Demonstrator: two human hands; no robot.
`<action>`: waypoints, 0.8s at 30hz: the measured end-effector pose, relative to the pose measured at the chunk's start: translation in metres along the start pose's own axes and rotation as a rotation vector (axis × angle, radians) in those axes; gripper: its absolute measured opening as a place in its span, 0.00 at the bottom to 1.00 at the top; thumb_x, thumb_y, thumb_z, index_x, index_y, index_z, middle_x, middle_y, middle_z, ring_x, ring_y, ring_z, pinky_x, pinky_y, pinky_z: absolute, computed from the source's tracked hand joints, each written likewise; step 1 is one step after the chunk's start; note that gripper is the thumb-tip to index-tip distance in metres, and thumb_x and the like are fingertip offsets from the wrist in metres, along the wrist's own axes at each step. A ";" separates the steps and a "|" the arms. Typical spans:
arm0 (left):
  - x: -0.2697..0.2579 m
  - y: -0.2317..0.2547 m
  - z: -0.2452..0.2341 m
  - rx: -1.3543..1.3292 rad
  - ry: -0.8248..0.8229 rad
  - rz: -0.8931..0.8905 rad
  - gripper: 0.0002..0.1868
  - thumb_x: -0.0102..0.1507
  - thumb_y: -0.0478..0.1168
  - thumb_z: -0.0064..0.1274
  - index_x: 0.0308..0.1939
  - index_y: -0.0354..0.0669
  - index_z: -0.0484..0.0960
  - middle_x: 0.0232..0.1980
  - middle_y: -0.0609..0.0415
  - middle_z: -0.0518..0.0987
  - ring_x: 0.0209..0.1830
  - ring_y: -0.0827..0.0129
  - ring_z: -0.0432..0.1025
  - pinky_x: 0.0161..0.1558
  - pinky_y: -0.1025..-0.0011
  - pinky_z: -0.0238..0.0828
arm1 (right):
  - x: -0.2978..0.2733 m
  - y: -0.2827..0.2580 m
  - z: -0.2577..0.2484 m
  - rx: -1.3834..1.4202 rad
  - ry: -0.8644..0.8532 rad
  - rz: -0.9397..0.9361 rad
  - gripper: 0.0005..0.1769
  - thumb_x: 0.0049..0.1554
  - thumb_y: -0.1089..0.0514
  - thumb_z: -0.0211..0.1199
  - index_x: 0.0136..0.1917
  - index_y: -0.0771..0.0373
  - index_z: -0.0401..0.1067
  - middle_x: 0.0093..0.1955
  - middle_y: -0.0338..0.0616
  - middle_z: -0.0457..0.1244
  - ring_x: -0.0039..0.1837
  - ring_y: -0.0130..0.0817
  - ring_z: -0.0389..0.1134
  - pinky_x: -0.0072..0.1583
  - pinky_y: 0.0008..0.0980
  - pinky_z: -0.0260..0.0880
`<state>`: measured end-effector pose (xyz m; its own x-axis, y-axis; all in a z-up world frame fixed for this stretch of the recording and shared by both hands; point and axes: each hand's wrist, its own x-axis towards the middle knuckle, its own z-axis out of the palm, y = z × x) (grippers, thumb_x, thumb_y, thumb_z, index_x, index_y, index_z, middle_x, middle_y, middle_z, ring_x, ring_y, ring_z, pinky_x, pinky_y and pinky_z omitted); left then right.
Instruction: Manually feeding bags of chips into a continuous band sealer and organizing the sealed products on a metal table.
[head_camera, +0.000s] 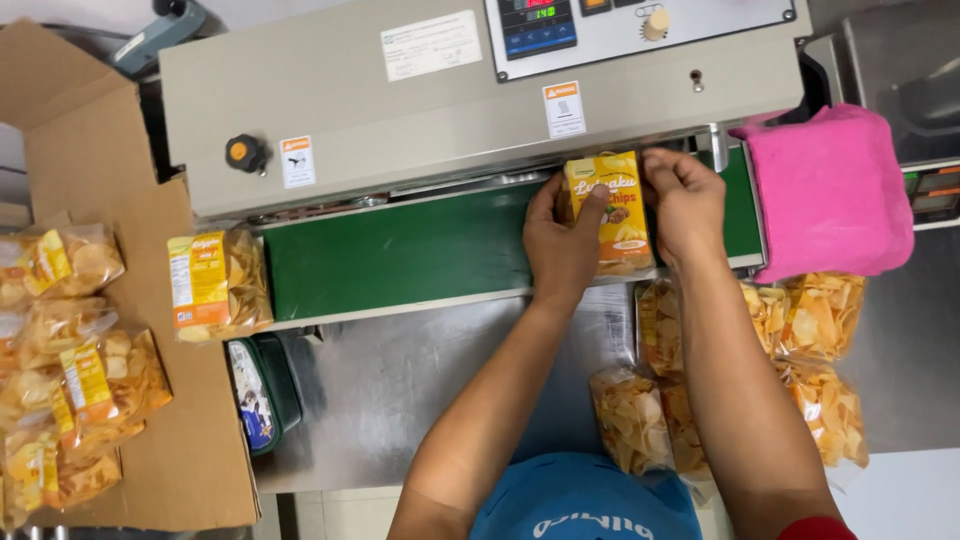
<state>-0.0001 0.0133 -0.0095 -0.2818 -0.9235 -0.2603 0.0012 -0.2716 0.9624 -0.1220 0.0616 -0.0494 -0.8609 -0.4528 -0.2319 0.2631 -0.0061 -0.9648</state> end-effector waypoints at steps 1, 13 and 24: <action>0.004 -0.002 -0.003 -0.003 0.012 0.003 0.34 0.54 0.48 0.70 0.61 0.34 0.80 0.54 0.40 0.78 0.59 0.54 0.75 0.61 0.61 0.72 | -0.006 -0.001 -0.003 -0.001 -0.013 0.000 0.06 0.63 0.62 0.62 0.52 0.62 0.78 0.42 0.38 0.68 0.44 0.28 0.75 0.50 0.27 0.78; -0.013 0.017 -0.223 0.412 0.193 0.630 0.20 0.64 0.47 0.62 0.57 0.45 0.81 0.62 0.50 0.80 0.65 0.61 0.74 0.69 0.65 0.68 | -0.156 -0.025 -0.128 -0.501 -0.286 -0.043 0.11 0.74 0.65 0.56 0.68 0.68 0.70 0.65 0.55 0.66 0.63 0.39 0.70 0.71 0.31 0.70; 0.064 0.022 -0.460 0.925 0.633 0.560 0.55 0.51 0.51 0.74 0.74 0.40 0.57 0.66 0.36 0.64 0.69 0.41 0.60 0.71 0.54 0.58 | -0.228 -0.051 -0.121 -0.629 -0.253 -0.170 0.10 0.78 0.65 0.59 0.68 0.74 0.72 0.59 0.58 0.67 0.59 0.41 0.71 0.67 0.28 0.69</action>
<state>0.4236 -0.1766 -0.0409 0.0499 -0.8882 0.4568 -0.7740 0.2547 0.5797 0.0084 0.2726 0.0374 -0.7201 -0.6852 -0.1093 -0.2340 0.3881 -0.8914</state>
